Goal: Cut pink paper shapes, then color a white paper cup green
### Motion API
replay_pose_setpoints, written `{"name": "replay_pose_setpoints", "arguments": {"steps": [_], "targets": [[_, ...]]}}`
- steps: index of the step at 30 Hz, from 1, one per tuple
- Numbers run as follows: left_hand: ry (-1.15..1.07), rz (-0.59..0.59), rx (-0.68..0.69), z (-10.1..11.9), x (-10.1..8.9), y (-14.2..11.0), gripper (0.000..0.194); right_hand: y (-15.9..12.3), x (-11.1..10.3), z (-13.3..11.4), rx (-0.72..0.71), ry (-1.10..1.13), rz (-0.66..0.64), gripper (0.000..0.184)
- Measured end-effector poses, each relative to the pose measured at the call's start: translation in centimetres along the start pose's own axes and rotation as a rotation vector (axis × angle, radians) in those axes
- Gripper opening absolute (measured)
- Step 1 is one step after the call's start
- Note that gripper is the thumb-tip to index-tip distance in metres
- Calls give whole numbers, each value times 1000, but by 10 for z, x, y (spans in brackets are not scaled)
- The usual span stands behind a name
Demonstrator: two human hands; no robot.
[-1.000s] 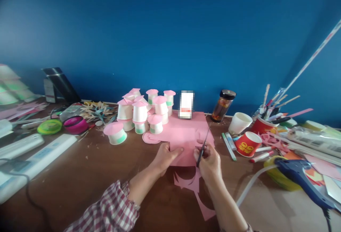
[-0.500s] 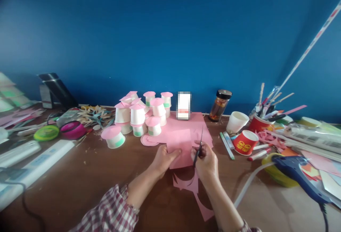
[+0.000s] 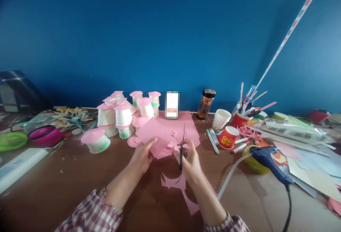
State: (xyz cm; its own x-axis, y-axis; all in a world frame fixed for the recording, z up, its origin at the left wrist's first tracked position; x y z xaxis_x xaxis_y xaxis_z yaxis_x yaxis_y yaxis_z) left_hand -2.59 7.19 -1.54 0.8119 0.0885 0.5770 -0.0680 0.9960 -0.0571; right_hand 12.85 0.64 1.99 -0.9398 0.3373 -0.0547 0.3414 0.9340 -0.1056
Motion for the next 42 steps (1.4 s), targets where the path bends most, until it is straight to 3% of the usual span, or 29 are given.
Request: {"name": "replay_pose_setpoints", "arguments": {"steps": [7,10,17,21,30,42], "targets": [[-77,122,56,5,-6,6,27,-6,13,2,-17,-183,-264,34],[-95,137,57,4,-6,5,30,-1,14,10,-61,-316,-311,36],[-148,168,71,3,-5,2,35,0,17,15,-63,-337,-287,30],[-163,184,41,0,-5,1,31,-3,23,13,-35,-305,-338,31],[-127,69,-51,-17,4,-11,32,1,24,20,-62,-281,-342,27],[-158,75,-30,-14,7,-14,35,2,23,22,-19,-295,-322,31]]}}
Point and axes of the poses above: each hand's wrist, its own y-axis towards the middle knuckle, its own x-axis out of the palm, z = x × y, the point moved 6 cm from there along y, towards the middle knuckle, and after that the axes turned 12 degrees about x, right-handed, at the moved point
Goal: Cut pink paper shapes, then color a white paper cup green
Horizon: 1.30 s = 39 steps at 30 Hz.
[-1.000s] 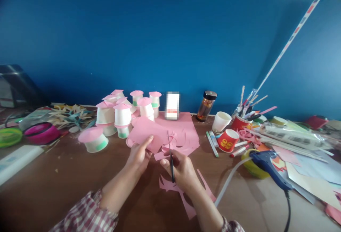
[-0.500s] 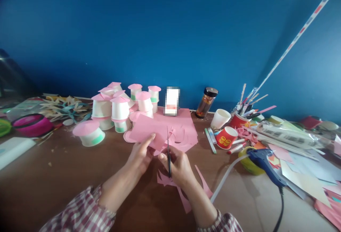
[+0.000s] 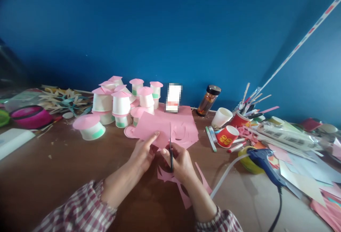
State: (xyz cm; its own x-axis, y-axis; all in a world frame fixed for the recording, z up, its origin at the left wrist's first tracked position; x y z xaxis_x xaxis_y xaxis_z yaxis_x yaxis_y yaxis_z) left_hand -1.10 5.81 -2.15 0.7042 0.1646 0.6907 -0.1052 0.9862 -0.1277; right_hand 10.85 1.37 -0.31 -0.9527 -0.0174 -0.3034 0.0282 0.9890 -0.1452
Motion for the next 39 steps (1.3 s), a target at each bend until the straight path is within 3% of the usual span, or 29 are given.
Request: {"name": "replay_pose_setpoints", "arguments": {"steps": [22,31,39], "targets": [[-39,52,-12,-2,-4,1,39,4,-1,5,7,8,34,28],[59,25,-76,-7,-6,1,44,5,0,8,31,41,25,27],[116,-4,-45,-7,-4,-1,38,6,-3,7,-20,39,17,28]]}}
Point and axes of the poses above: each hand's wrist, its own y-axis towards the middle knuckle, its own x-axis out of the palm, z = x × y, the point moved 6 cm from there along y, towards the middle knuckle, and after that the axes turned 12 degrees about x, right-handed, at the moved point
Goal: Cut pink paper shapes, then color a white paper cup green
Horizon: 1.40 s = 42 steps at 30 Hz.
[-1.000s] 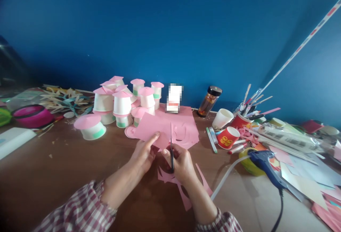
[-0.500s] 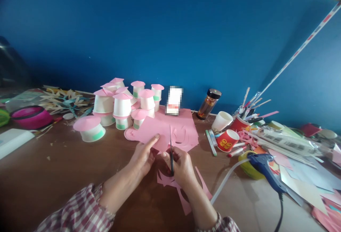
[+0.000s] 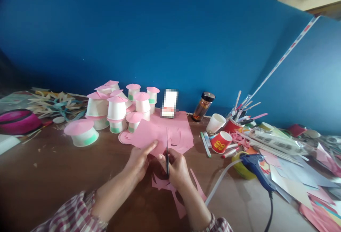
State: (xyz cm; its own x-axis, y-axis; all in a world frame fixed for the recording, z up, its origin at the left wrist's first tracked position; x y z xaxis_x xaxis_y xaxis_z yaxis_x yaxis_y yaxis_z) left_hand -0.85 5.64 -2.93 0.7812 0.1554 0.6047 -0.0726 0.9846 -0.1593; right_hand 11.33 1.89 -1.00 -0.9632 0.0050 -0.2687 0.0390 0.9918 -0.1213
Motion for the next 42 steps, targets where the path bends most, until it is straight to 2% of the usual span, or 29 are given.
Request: {"name": "replay_pose_setpoints", "arguments": {"steps": [26,42], "targets": [[-15,15,1,0,-1,-1,42,0,-2,0,12,-31,32,36],[0,-3,45,2,-2,1,41,0,-2,3,33,-38,21,31]]}}
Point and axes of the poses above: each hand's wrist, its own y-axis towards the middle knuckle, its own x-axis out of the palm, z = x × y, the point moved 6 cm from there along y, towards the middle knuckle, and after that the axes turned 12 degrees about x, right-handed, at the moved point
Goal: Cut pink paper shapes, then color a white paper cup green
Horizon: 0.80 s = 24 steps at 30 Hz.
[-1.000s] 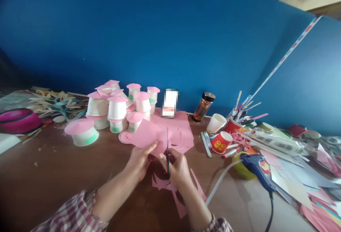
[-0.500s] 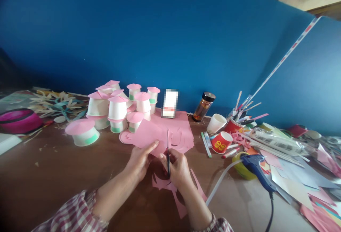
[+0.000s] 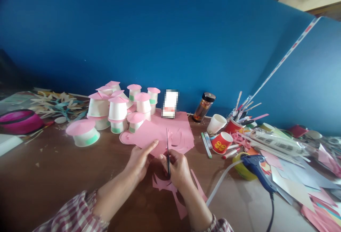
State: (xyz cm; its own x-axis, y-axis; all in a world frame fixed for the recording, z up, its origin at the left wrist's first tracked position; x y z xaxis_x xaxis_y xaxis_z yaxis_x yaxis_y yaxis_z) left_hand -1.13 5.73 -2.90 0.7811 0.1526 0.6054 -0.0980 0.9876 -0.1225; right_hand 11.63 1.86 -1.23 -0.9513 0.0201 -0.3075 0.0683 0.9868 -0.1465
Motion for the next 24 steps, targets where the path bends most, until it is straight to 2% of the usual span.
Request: {"name": "replay_pose_setpoints", "arguments": {"steps": [5,11,24], "targets": [[88,14,-17,0,-2,-1,35,-1,0,-3,-25,16,0,32],[85,5,-22,6,3,-4,31,0,0,-2,-11,45,-5,34],[123,4,1,4,1,0,36,-1,-3,-4,-29,19,11,27]]}}
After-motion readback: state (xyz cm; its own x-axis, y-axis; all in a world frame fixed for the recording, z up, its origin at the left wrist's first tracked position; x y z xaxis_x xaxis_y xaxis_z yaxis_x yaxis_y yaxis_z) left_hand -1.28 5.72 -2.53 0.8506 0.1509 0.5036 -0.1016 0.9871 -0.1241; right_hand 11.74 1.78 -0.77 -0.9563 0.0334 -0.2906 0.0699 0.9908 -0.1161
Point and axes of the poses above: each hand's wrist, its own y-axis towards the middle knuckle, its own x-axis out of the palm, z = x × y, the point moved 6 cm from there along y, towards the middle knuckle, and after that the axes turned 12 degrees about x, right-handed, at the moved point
